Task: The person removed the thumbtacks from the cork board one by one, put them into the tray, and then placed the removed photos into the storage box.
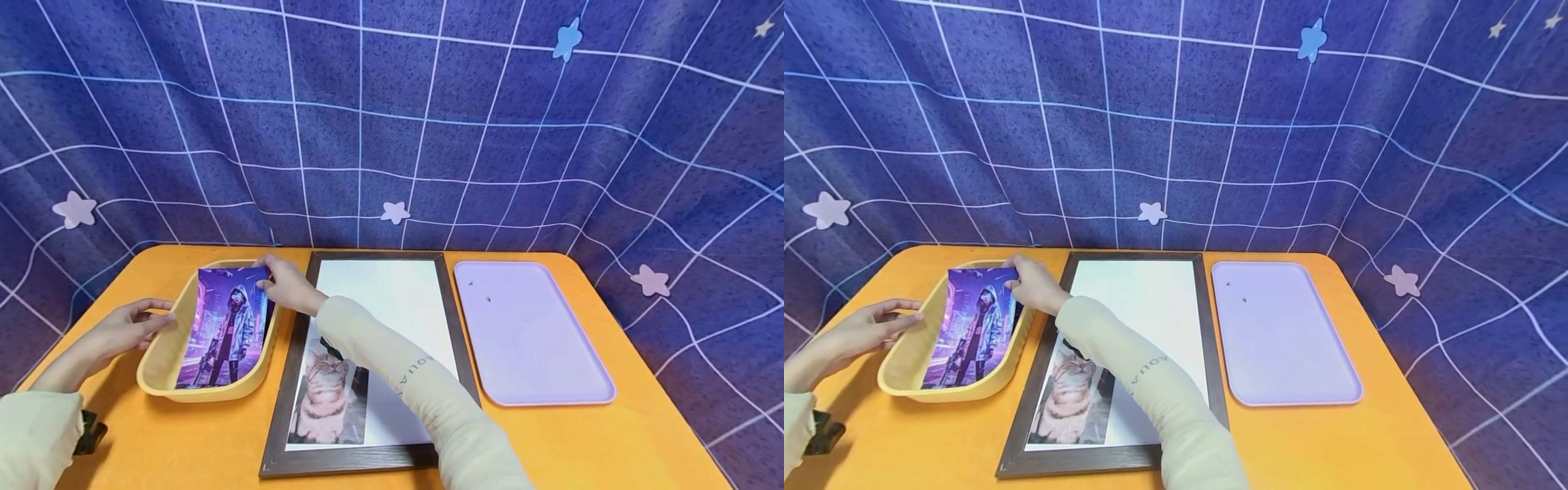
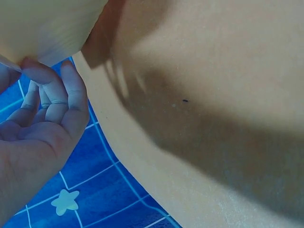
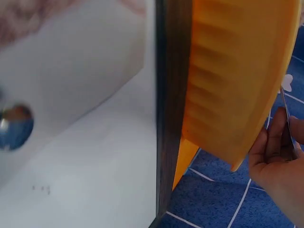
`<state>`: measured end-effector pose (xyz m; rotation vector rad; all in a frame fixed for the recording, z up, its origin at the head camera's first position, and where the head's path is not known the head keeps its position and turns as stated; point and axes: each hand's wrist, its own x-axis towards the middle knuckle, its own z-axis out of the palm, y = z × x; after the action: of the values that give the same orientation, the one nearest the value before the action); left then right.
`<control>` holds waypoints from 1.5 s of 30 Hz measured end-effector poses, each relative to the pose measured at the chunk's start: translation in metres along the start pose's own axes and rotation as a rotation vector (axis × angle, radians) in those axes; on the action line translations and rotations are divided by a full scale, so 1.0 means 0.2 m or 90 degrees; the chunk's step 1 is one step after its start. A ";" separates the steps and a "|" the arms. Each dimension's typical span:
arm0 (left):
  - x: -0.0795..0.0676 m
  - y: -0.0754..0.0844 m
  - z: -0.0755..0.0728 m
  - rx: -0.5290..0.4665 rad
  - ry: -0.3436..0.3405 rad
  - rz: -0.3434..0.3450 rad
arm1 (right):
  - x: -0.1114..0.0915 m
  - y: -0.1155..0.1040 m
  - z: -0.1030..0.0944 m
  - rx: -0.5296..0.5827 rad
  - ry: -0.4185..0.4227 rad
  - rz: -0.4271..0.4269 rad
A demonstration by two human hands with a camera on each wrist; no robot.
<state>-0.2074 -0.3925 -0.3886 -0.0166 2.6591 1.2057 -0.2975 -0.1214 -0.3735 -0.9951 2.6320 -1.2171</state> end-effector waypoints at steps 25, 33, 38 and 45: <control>0.00 -0.01 0.02 -0.007 0.009 0.007 | -0.03 0.05 -0.01 -0.232 -0.036 -0.021; 0.00 -0.01 0.01 0.001 0.011 0.011 | -0.03 0.06 -0.01 -0.256 -0.063 -0.027; 0.00 -0.01 0.01 0.000 0.012 0.006 | -0.03 0.07 -0.02 -0.249 -0.075 -0.028; 0.00 0.01 0.00 0.025 0.014 0.012 | -0.05 0.07 -0.06 -0.230 -0.060 -0.057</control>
<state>-0.2072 -0.3910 -0.3877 0.0011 2.7065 1.1661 -0.3016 -0.1010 -0.3775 -1.1988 2.8156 -0.6962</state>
